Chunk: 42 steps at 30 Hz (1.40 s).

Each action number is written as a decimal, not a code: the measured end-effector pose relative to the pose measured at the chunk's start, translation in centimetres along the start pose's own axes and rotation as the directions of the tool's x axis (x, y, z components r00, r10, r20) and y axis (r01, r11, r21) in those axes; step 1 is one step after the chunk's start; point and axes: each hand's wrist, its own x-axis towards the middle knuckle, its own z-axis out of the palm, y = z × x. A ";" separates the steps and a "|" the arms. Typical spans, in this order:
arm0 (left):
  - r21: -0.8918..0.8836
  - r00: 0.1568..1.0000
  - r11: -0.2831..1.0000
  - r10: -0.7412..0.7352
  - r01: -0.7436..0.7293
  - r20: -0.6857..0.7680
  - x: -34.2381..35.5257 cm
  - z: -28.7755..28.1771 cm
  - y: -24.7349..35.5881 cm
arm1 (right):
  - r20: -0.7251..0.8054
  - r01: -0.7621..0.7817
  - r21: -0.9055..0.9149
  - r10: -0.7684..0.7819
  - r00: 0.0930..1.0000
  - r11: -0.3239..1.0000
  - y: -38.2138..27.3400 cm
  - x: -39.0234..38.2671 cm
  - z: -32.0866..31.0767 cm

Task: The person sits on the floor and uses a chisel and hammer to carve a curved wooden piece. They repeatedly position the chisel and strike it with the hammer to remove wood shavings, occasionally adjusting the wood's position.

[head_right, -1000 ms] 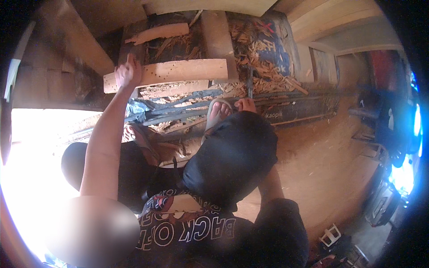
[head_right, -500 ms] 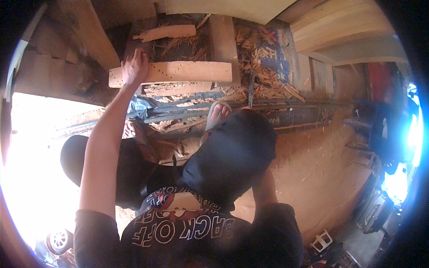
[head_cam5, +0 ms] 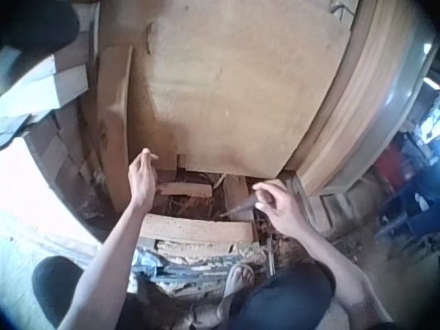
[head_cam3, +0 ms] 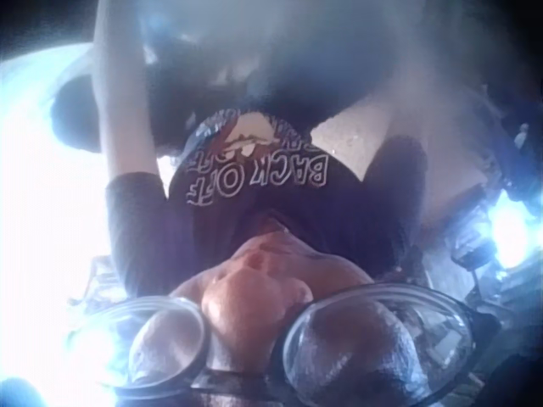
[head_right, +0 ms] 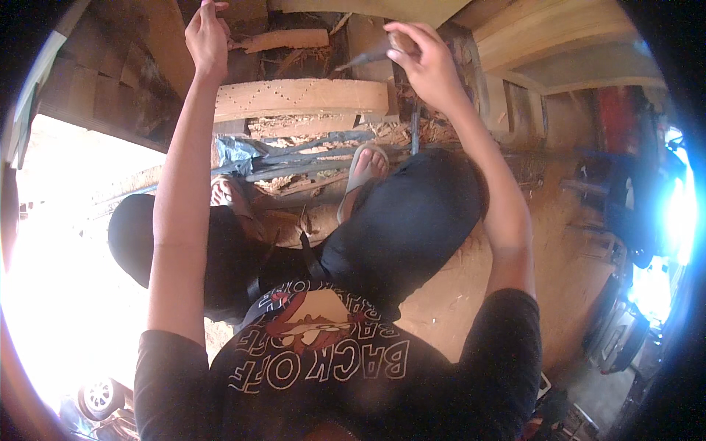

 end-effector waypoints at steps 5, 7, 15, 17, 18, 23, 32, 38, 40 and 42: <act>0.041 0.989 0.990 0.133 -0.136 0.057 0.3 -1.1 -0.8 | 0.065 0.125 -0.106 -0.119 0.991 0.986 -0.6 0.8 2.8; 0.073 0.983 0.981 0.181 -0.181 -0.002 0.6 -1.4 -1.5 | 0.095 0.087 -0.109 -0.076 0.993 0.990 -1.1 0.3 3.2; 0.045 0.996 0.995 0.092 -0.092 0.003 1.5 -2.0 -2.7 | 0.096 0.116 -0.166 -0.101 0.990 0.979 -3.5 0.1 4.5; 0.060 0.995 0.994 0.095 -0.095 -0.002 1.4 -1.7 -3.0 | 0.094 0.124 -0.171 -0.109 0.990 0.977 -3.8 0.2 4.9; 0.046 0.996 0.995 0.091 -0.091 0.006 1.4 -1.6 -3.2 | 0.095 0.128 -0.172 -0.113 0.989 0.977 -4.0 0.3 5.1; 0.143 0.998 0.988 0.060 -0.058 -0.008 1.5 -1.1 -4.1 | 0.129 0.130 -0.194 -0.106 0.986 0.972 -4.2 0.7 5.8; 0.256 1.000 0.966 0.025 -0.022 -0.010 1.1 -1.1 -3.9 | 0.113 0.142 -0.188 -0.122 0.986 0.972 -4.1 0.3 5.6; 0.312 0.995 0.946 0.096 -0.088 -0.008 0.8 -0.9 -3.8 | 0.120 0.100 -0.154 -0.082 0.989 0.983 -4.3 0.1 5.5; 0.296 0.997 0.952 0.073 -0.074 0.013 0.7 -0.9 -3.7 | 0.123 0.100 -0.164 -0.080 0.989 0.981 -4.4 0.1 5.4; 0.295 0.988 0.944 0.124 -0.147 0.094 0.6 -1.1 -3.5 | 0.151 0.083 -0.124 -0.064 0.987 0.989 -4.4 0.3 5.3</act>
